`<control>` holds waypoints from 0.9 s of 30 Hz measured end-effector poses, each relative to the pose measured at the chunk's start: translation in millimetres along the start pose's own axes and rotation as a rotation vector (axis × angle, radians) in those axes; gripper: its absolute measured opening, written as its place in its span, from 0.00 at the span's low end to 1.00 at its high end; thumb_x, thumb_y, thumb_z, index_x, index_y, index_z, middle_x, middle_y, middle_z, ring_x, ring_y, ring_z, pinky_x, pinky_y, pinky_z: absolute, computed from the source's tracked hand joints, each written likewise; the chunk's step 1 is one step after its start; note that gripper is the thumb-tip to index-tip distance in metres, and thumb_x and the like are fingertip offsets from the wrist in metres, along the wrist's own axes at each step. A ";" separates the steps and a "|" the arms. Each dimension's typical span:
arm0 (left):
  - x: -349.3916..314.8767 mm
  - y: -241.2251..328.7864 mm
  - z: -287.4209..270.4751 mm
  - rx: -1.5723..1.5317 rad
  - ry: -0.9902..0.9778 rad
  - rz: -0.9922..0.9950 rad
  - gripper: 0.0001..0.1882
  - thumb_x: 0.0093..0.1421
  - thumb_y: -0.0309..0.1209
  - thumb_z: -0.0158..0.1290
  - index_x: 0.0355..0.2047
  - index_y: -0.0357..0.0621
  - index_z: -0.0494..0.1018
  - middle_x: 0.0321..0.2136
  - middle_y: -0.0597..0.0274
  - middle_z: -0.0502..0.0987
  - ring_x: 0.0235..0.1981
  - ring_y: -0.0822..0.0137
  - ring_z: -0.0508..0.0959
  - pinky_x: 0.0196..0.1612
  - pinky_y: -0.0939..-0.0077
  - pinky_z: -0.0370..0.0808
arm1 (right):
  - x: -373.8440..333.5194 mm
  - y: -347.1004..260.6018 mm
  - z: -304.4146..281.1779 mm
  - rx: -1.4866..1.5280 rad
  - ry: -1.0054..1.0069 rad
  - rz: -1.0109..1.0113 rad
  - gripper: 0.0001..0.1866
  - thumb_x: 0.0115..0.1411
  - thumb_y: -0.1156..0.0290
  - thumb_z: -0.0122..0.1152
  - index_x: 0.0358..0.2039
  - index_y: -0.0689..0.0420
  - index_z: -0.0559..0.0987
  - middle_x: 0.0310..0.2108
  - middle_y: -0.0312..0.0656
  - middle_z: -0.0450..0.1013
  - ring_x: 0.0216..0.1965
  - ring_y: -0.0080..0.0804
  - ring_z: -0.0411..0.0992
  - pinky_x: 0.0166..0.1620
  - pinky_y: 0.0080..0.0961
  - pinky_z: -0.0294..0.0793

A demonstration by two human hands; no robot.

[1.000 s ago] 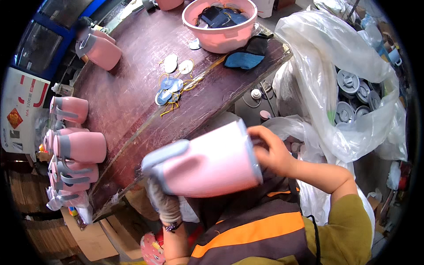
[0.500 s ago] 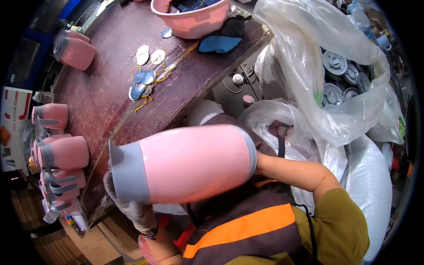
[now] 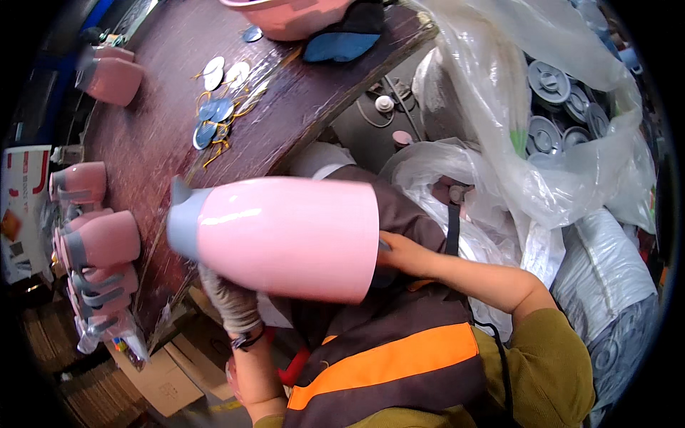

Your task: The person assembles pink thermal jugs by inserting a gray component into the jug body, screwing on a gray lid, and attaching a paper tag to the handle.

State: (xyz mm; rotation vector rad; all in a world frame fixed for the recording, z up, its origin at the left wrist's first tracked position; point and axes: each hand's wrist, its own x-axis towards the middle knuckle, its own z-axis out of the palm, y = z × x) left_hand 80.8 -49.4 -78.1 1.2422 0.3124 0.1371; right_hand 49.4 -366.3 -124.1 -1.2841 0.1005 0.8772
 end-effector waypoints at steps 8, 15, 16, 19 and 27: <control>-29.3 -36.9 -15.7 -0.412 0.303 -0.229 0.07 0.60 0.27 0.51 0.39 0.45 0.72 0.33 0.58 0.76 0.31 0.66 0.76 0.38 0.73 0.77 | -16.0 -8.3 15.2 0.353 0.307 -0.075 0.23 0.62 0.67 0.60 0.55 0.63 0.70 0.47 0.38 0.73 0.48 0.22 0.69 0.54 0.22 0.67; -49.7 -16.3 18.0 -0.375 0.240 -0.137 0.15 0.55 0.21 0.49 0.44 0.48 0.71 0.35 0.61 0.75 0.32 0.67 0.76 0.40 0.72 0.77 | -12.8 -79.9 14.9 -0.140 0.627 -0.679 0.24 0.58 0.67 0.64 0.53 0.62 0.71 0.52 0.44 0.69 0.52 0.33 0.68 0.56 0.28 0.65; -55.0 -19.2 22.3 -0.382 0.164 -0.156 0.18 0.54 0.19 0.49 0.45 0.47 0.71 0.36 0.62 0.76 0.35 0.67 0.77 0.41 0.73 0.78 | -10.8 -86.0 21.6 -0.436 0.676 -0.763 0.25 0.57 0.66 0.65 0.53 0.62 0.71 0.53 0.46 0.68 0.53 0.37 0.67 0.56 0.29 0.64; -62.1 -26.8 30.9 -0.519 0.357 -0.182 0.19 0.54 0.18 0.49 0.46 0.47 0.71 0.37 0.62 0.76 0.36 0.65 0.77 0.41 0.73 0.79 | -5.1 -78.9 35.5 -0.399 0.567 -0.871 0.26 0.58 0.63 0.64 0.53 0.62 0.71 0.53 0.48 0.68 0.54 0.41 0.67 0.57 0.31 0.63; -62.8 -46.0 5.1 -0.548 0.369 -0.324 0.23 0.53 0.16 0.46 0.50 0.50 0.69 0.40 0.67 0.75 0.38 0.70 0.76 0.40 0.76 0.77 | -12.0 -68.5 26.3 -0.180 0.487 -0.827 0.21 0.66 0.64 0.53 0.54 0.65 0.72 0.54 0.49 0.68 0.54 0.36 0.67 0.57 0.28 0.62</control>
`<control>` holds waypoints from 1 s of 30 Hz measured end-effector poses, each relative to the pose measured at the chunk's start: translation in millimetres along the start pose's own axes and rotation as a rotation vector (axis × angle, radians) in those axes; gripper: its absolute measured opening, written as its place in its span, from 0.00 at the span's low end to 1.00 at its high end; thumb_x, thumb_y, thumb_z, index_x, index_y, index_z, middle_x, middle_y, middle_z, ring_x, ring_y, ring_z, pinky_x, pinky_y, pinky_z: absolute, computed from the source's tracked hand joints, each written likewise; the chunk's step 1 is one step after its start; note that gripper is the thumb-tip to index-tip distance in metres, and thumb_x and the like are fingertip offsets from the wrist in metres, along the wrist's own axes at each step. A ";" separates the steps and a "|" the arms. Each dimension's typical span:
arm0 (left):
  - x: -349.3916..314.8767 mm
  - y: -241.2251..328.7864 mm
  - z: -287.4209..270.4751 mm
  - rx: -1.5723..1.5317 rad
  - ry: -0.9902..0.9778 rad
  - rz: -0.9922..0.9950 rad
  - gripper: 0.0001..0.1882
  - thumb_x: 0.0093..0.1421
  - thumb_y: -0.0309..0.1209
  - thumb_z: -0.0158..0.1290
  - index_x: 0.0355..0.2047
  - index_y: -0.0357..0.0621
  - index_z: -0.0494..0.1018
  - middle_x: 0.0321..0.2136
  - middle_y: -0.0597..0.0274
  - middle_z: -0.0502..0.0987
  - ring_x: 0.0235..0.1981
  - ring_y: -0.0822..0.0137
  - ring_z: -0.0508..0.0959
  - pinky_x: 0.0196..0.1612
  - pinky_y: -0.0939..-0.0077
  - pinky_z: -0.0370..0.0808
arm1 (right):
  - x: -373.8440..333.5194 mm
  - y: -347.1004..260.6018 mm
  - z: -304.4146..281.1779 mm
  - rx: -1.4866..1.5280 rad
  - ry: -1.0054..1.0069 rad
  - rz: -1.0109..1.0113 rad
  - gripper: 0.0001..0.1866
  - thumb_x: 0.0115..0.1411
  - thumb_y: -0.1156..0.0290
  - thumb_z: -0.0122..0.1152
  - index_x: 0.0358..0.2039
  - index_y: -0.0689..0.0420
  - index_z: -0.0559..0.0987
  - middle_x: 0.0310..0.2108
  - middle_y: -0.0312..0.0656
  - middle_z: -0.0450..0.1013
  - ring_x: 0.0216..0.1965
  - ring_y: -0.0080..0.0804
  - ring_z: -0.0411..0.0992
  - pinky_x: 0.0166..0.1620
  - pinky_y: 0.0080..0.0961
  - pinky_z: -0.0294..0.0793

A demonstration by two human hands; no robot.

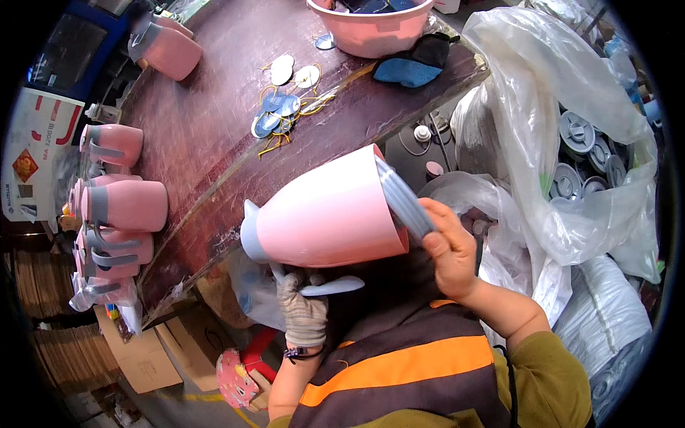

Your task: The person assembles pink thermal jugs by inserting a gray component into the jug body, screwing on a gray lid, and attaching a paper tag to the handle.

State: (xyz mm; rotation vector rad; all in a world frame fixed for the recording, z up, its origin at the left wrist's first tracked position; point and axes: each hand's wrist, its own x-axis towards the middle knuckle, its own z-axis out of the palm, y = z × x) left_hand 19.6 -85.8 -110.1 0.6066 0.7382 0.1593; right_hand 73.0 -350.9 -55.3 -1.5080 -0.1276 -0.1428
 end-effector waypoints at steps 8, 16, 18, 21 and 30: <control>-13.5 2.0 30.6 -0.125 -0.041 -0.089 0.15 0.55 0.16 0.45 0.42 0.41 0.70 0.37 0.57 0.76 0.38 0.60 0.79 0.42 0.67 0.82 | 8.0 -4.8 15.1 -0.271 0.026 -0.239 0.18 0.62 0.71 0.57 0.51 0.64 0.75 0.54 0.50 0.66 0.54 0.42 0.66 0.57 0.31 0.62; -17.0 2.9 22.8 -0.103 0.014 -0.201 0.15 0.56 0.18 0.48 0.43 0.47 0.69 0.35 0.64 0.74 0.34 0.67 0.77 0.36 0.76 0.80 | -6.8 11.8 16.6 -0.104 -0.011 -0.250 0.18 0.63 0.70 0.56 0.52 0.62 0.75 0.56 0.51 0.64 0.55 0.42 0.64 0.59 0.33 0.61; -26.2 -1.0 33.2 -0.044 -0.015 -0.077 0.15 0.55 0.19 0.48 0.43 0.48 0.69 0.34 0.65 0.73 0.33 0.68 0.76 0.34 0.78 0.79 | -6.5 12.8 22.4 -0.028 0.023 -0.211 0.18 0.63 0.68 0.55 0.52 0.62 0.75 0.57 0.51 0.63 0.56 0.42 0.64 0.59 0.33 0.60; -20.3 -4.5 26.1 -0.063 0.012 0.020 0.16 0.54 0.19 0.48 0.44 0.45 0.69 0.35 0.61 0.74 0.31 0.66 0.76 0.34 0.74 0.78 | -1.5 9.9 19.9 -0.025 -0.029 -0.199 0.18 0.64 0.65 0.54 0.50 0.62 0.75 0.57 0.50 0.62 0.56 0.40 0.64 0.59 0.32 0.60; -18.9 21.6 46.2 0.383 -0.229 0.345 0.22 0.56 0.31 0.51 0.52 0.49 0.66 0.40 0.63 0.73 0.32 0.68 0.76 0.33 0.72 0.78 | 33.2 17.7 -9.4 0.077 -0.302 0.356 0.35 0.61 0.63 0.59 0.64 0.58 0.57 0.61 0.51 0.56 0.59 0.38 0.62 0.59 0.33 0.64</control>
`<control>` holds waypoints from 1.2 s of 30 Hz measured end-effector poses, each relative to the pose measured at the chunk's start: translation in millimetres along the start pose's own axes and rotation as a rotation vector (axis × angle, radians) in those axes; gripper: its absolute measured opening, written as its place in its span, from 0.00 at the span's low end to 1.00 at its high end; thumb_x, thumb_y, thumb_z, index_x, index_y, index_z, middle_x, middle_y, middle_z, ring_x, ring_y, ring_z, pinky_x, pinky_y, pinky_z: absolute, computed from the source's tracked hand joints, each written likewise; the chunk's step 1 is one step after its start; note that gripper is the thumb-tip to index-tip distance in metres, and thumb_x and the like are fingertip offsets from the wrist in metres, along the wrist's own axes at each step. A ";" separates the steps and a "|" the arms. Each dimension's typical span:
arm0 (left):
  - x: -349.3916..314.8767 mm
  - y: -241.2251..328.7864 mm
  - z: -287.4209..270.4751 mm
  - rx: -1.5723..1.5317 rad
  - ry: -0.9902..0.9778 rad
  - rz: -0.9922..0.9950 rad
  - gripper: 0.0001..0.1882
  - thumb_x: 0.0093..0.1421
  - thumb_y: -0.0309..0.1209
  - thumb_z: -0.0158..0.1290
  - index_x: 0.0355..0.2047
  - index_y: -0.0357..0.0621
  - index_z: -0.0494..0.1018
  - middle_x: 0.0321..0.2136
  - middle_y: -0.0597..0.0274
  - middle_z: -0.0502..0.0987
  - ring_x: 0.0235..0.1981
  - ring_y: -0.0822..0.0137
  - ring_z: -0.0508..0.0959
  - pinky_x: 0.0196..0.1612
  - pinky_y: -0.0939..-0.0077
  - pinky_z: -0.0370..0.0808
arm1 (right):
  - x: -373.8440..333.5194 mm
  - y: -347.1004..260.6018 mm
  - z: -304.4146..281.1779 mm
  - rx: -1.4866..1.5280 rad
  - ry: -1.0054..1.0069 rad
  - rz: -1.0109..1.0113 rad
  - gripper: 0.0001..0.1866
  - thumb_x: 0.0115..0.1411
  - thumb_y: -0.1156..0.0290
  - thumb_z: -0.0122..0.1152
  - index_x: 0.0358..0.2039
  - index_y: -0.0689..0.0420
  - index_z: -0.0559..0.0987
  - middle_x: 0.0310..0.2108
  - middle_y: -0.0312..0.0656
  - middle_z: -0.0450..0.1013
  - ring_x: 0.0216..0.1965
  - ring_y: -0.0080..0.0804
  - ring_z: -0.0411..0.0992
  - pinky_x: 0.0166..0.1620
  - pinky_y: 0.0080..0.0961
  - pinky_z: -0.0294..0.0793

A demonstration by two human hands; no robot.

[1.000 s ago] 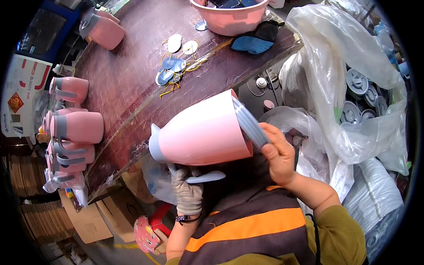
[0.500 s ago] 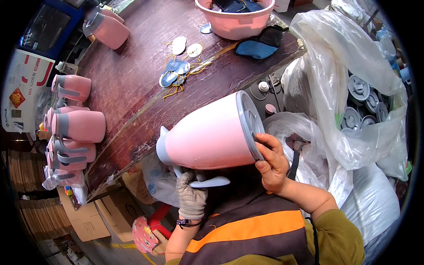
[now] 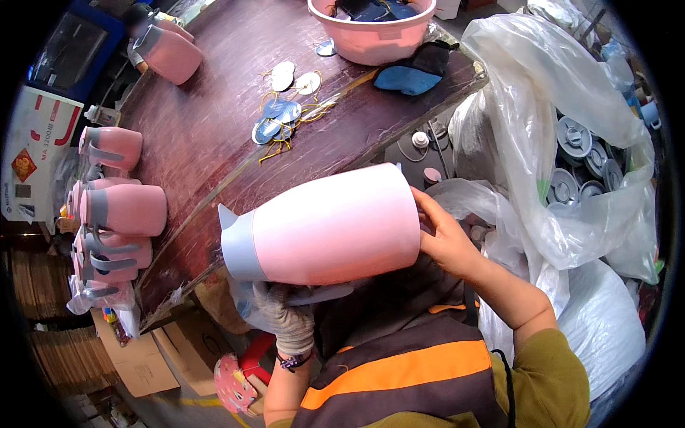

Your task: The person assembles pink thermal jugs by inserting a gray component into the jug body, screwing on a gray lid, and attaching a paper tag to the handle.

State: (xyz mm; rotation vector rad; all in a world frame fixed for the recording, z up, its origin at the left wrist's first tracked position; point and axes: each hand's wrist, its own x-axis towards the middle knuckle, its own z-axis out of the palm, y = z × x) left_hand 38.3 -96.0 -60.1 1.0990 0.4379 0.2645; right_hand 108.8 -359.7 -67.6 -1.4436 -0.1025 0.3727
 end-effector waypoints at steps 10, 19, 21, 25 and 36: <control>-0.2 7.3 12.9 0.028 0.015 0.043 0.15 0.56 0.23 0.45 0.45 0.44 0.68 0.30 0.62 0.73 0.23 0.70 0.73 0.28 0.73 0.75 | 10.0 5.8 3.5 0.359 0.080 0.382 0.27 0.60 0.69 0.54 0.59 0.59 0.61 0.47 0.40 0.69 0.44 0.28 0.71 0.42 0.21 0.74; 11.4 -1.8 -21.9 -0.364 -0.030 -0.276 0.20 0.54 0.23 0.47 0.48 0.51 0.69 0.38 0.64 0.74 0.29 0.69 0.75 0.28 0.79 0.74 | -4.5 -25.3 -12.9 -0.427 -0.069 -0.268 0.40 0.43 0.67 0.68 0.58 0.56 0.65 0.52 0.44 0.64 0.47 0.32 0.69 0.42 0.24 0.74; 11.3 -4.7 -25.7 -0.367 0.071 -0.312 0.18 0.54 0.22 0.47 0.46 0.49 0.70 0.36 0.62 0.74 0.27 0.68 0.75 0.27 0.79 0.75 | -5.5 -22.8 -11.4 -0.462 -0.030 -0.294 0.40 0.43 0.67 0.68 0.58 0.56 0.65 0.53 0.45 0.64 0.47 0.34 0.69 0.42 0.25 0.74; 13.6 -10.2 -41.8 -0.428 0.083 -0.413 0.20 0.53 0.18 0.45 0.47 0.47 0.68 0.35 0.61 0.73 0.26 0.69 0.75 0.26 0.79 0.75 | -6.7 -22.3 -9.6 -0.495 0.036 -0.331 0.38 0.43 0.68 0.69 0.57 0.56 0.66 0.53 0.45 0.64 0.46 0.36 0.69 0.43 0.26 0.73; 9.2 -2.7 -30.9 -0.402 0.037 -0.480 0.30 0.53 0.15 0.42 0.57 0.54 0.63 0.37 0.63 0.71 0.28 0.71 0.74 0.26 0.81 0.76 | -9.9 -25.2 -9.9 -0.630 -0.021 -0.527 0.36 0.40 0.71 0.68 0.54 0.55 0.69 0.51 0.50 0.65 0.49 0.49 0.68 0.50 0.35 0.71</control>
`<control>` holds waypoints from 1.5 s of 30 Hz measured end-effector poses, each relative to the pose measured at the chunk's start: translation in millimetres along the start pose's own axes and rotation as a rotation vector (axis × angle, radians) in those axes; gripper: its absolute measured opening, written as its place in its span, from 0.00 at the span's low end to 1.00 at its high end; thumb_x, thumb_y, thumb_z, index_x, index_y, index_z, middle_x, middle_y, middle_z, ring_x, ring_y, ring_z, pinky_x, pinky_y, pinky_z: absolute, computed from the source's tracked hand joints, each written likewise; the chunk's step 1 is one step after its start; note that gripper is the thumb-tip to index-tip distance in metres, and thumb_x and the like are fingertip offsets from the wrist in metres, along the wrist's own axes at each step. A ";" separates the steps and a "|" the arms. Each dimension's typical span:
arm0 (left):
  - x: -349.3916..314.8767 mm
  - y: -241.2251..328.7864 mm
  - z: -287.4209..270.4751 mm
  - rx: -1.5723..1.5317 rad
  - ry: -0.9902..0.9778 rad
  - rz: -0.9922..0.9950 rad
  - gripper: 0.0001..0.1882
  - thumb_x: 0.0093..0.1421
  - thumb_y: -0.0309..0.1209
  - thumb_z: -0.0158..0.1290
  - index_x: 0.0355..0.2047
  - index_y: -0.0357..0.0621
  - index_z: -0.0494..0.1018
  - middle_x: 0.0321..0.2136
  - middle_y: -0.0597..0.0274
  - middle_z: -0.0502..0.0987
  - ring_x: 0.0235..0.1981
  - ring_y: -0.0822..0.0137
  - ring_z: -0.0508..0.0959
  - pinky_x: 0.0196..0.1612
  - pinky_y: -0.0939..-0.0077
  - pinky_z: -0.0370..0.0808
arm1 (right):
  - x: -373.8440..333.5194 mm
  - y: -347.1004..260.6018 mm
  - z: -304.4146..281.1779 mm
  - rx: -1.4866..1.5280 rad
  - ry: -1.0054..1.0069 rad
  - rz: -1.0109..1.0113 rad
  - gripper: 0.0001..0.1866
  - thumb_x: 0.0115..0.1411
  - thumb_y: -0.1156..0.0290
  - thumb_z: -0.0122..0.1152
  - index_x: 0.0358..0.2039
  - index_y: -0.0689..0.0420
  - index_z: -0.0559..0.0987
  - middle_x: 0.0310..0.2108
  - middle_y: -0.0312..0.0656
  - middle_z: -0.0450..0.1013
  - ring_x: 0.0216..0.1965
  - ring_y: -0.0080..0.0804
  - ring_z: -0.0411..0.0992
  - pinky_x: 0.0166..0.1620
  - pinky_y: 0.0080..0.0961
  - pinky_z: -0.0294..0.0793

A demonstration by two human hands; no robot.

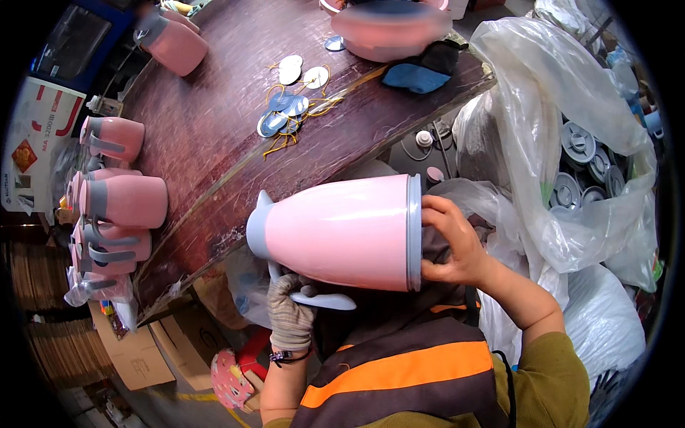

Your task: The person assembles pink thermal jugs by inserting a gray component into the jug body, screwing on a gray lid, and attaching a paper tag to the handle.

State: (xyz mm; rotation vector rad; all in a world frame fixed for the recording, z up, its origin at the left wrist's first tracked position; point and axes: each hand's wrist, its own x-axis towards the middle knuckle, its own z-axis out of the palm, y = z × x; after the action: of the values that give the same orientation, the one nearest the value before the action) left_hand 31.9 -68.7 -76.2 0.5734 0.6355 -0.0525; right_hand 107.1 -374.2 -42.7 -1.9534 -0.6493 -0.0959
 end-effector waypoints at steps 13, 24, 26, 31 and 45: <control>-14.9 -9.3 26.4 0.310 0.189 0.457 0.20 0.59 0.29 0.49 0.53 0.50 0.66 0.37 0.69 0.73 0.30 0.76 0.74 0.29 0.82 0.73 | 3.0 -3.9 11.6 0.394 -0.017 0.428 0.30 0.54 0.64 0.64 0.55 0.58 0.65 0.47 0.44 0.72 0.48 0.29 0.72 0.41 0.22 0.72; -10.2 -27.6 17.9 0.228 -0.170 0.212 0.24 0.53 0.21 0.46 0.52 0.52 0.66 0.29 0.66 0.71 0.26 0.72 0.71 0.24 0.80 0.70 | 33.1 37.8 37.7 0.943 0.347 0.464 0.34 0.69 0.45 0.30 0.64 0.58 0.60 0.61 0.47 0.59 0.62 0.36 0.55 0.64 0.32 0.48; -9.7 -27.0 11.7 0.147 -0.150 0.205 0.24 0.53 0.21 0.46 0.52 0.51 0.66 0.30 0.65 0.71 0.26 0.72 0.71 0.24 0.79 0.70 | 42.8 32.6 42.6 0.884 0.335 0.479 0.33 0.70 0.46 0.29 0.63 0.58 0.61 0.61 0.47 0.59 0.62 0.35 0.55 0.64 0.32 0.47; -9.6 -20.4 7.3 -0.013 -0.004 0.156 0.25 0.51 0.20 0.45 0.51 0.51 0.67 0.32 0.65 0.71 0.27 0.70 0.72 0.25 0.79 0.71 | 35.5 43.7 47.1 0.809 0.479 0.462 0.33 0.70 0.45 0.28 0.65 0.57 0.57 0.62 0.44 0.59 0.61 0.32 0.56 0.63 0.30 0.50; 5.5 -52.9 -6.1 0.136 0.103 0.281 0.11 0.64 0.29 0.42 0.45 0.41 0.68 0.34 0.64 0.72 0.32 0.70 0.71 0.44 0.70 0.73 | 34.9 -1.2 57.6 0.936 0.475 0.439 0.37 0.69 0.45 0.30 0.67 0.61 0.49 0.67 0.48 0.50 0.65 0.36 0.51 0.65 0.28 0.45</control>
State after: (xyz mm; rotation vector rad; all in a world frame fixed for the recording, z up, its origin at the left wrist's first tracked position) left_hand 21.5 -109.4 -109.3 0.7968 0.6486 0.2000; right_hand 123.9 -310.5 -56.7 -1.0567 0.0825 0.0210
